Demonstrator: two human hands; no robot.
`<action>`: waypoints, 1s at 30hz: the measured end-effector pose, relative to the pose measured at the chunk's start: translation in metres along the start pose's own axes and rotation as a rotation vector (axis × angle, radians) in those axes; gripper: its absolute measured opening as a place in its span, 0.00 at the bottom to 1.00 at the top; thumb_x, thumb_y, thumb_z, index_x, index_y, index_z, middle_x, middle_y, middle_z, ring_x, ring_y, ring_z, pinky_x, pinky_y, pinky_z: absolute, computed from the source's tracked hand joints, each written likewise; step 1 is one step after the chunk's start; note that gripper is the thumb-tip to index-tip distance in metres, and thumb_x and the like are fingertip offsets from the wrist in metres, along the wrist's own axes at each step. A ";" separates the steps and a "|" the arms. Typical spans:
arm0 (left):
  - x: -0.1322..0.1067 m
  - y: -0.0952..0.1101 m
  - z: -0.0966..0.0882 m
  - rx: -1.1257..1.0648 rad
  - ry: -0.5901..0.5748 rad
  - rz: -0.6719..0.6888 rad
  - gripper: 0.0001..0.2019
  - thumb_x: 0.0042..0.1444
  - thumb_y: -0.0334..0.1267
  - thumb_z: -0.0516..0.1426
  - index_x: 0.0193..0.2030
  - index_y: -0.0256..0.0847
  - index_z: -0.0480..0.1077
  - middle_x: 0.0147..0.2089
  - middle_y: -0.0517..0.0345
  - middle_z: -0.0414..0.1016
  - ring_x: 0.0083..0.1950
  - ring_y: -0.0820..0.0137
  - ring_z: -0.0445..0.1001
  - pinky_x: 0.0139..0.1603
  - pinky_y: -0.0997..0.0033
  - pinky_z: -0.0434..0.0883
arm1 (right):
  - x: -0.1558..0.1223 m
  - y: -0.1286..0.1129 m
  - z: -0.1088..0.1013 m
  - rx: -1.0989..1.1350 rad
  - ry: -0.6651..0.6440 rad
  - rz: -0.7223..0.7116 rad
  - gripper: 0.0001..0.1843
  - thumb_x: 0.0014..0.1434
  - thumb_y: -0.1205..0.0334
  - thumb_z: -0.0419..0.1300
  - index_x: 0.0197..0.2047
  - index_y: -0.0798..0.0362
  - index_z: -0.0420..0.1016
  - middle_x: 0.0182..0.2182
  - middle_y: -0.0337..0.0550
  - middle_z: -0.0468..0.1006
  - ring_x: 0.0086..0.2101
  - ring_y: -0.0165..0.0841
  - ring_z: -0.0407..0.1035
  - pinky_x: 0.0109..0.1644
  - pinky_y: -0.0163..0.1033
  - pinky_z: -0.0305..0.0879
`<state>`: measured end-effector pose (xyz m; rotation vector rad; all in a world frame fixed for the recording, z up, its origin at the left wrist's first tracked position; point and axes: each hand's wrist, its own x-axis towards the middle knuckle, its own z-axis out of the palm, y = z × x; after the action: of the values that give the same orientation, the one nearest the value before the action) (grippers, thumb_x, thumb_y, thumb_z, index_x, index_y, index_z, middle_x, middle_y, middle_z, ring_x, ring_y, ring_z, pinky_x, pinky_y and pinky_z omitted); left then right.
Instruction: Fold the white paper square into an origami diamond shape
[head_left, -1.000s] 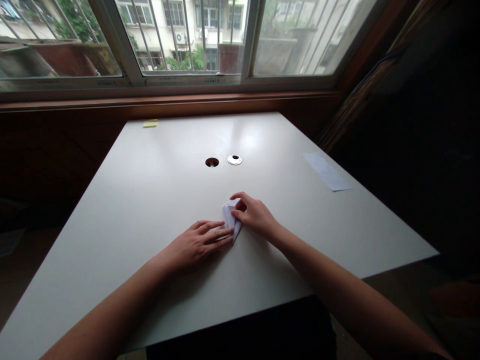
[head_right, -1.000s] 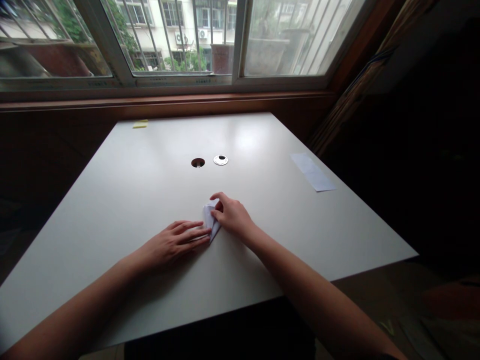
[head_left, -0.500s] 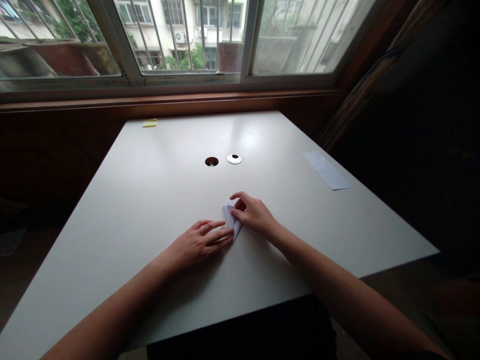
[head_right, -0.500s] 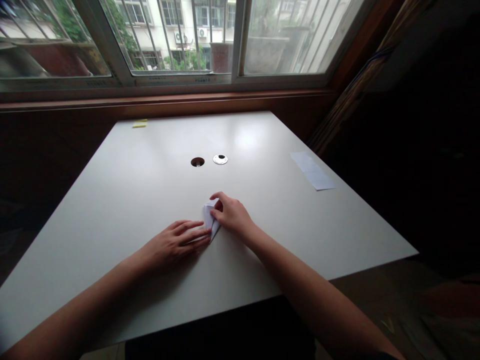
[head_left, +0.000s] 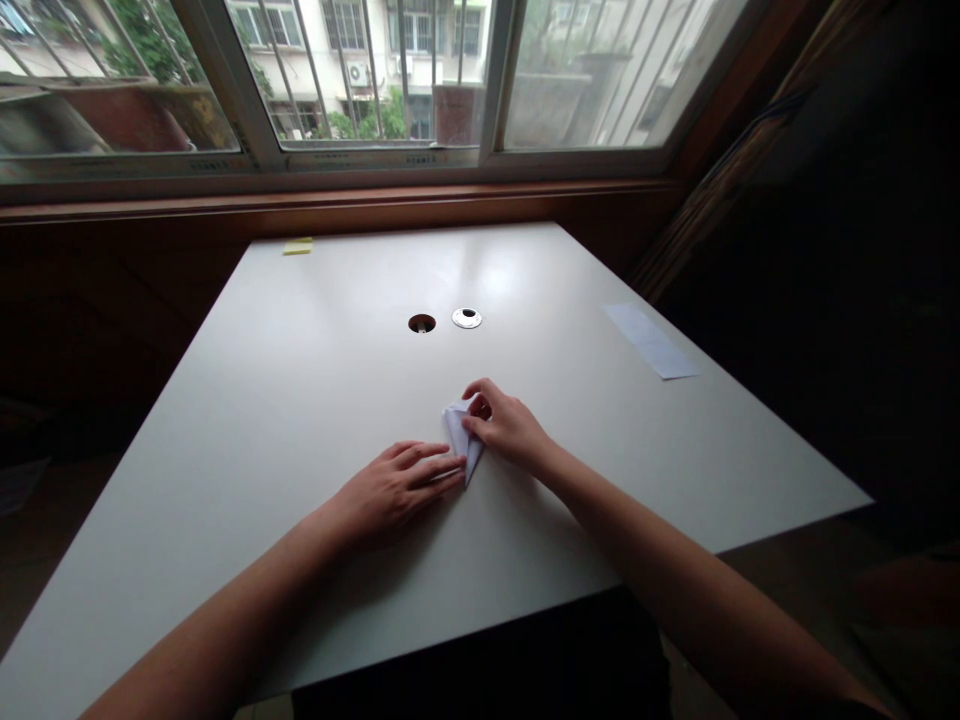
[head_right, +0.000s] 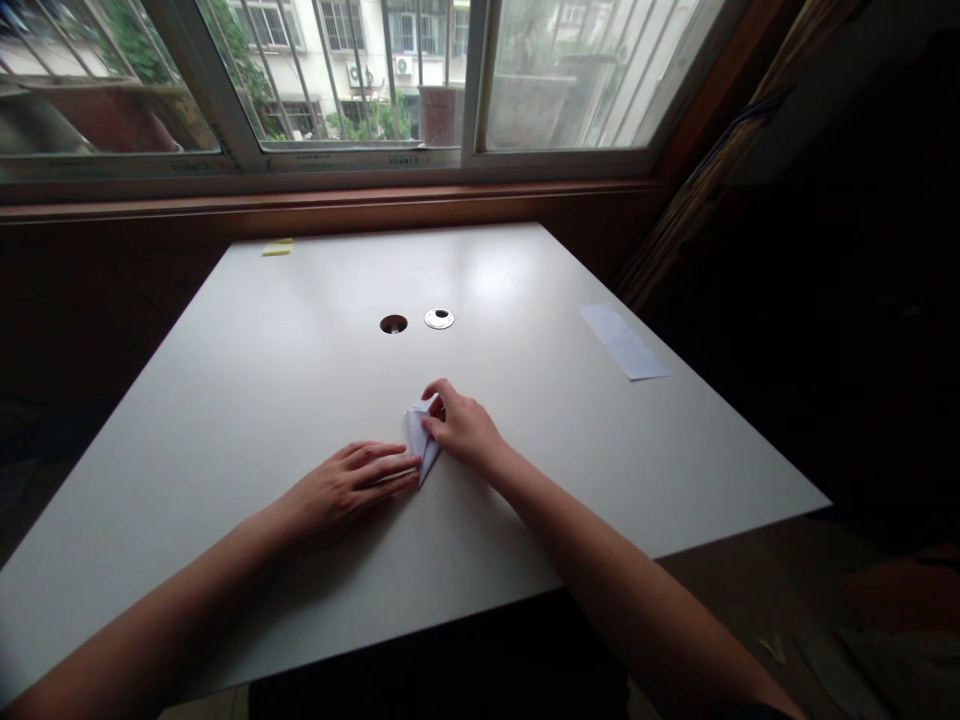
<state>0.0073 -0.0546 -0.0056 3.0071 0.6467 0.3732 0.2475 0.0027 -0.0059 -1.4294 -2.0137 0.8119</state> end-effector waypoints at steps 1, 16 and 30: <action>0.000 0.000 0.000 0.001 -0.003 0.001 0.22 0.68 0.33 0.47 0.68 0.45 0.57 0.68 0.53 0.63 0.69 0.61 0.58 0.66 0.56 0.59 | 0.000 0.000 0.000 0.000 0.001 -0.001 0.14 0.56 0.64 0.61 0.46 0.45 0.66 0.33 0.34 0.77 0.33 0.31 0.72 0.38 0.36 0.65; 0.002 0.007 -0.001 0.085 -0.049 -0.030 0.24 0.69 0.38 0.48 0.70 0.44 0.54 0.71 0.57 0.58 0.70 0.58 0.56 0.67 0.54 0.56 | 0.002 0.002 0.002 -0.007 -0.001 -0.002 0.13 0.56 0.65 0.60 0.44 0.46 0.63 0.33 0.34 0.76 0.32 0.31 0.72 0.38 0.36 0.63; 0.004 0.013 0.005 0.143 -0.001 -0.046 0.22 0.68 0.38 0.49 0.68 0.44 0.59 0.68 0.54 0.63 0.68 0.58 0.60 0.65 0.55 0.59 | 0.002 -0.001 0.001 -0.009 0.003 -0.003 0.11 0.55 0.65 0.60 0.42 0.47 0.64 0.34 0.35 0.76 0.33 0.31 0.72 0.37 0.36 0.63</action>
<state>0.0167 -0.0647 -0.0081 3.1196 0.7731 0.3363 0.2458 0.0041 -0.0057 -1.4315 -2.0196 0.8000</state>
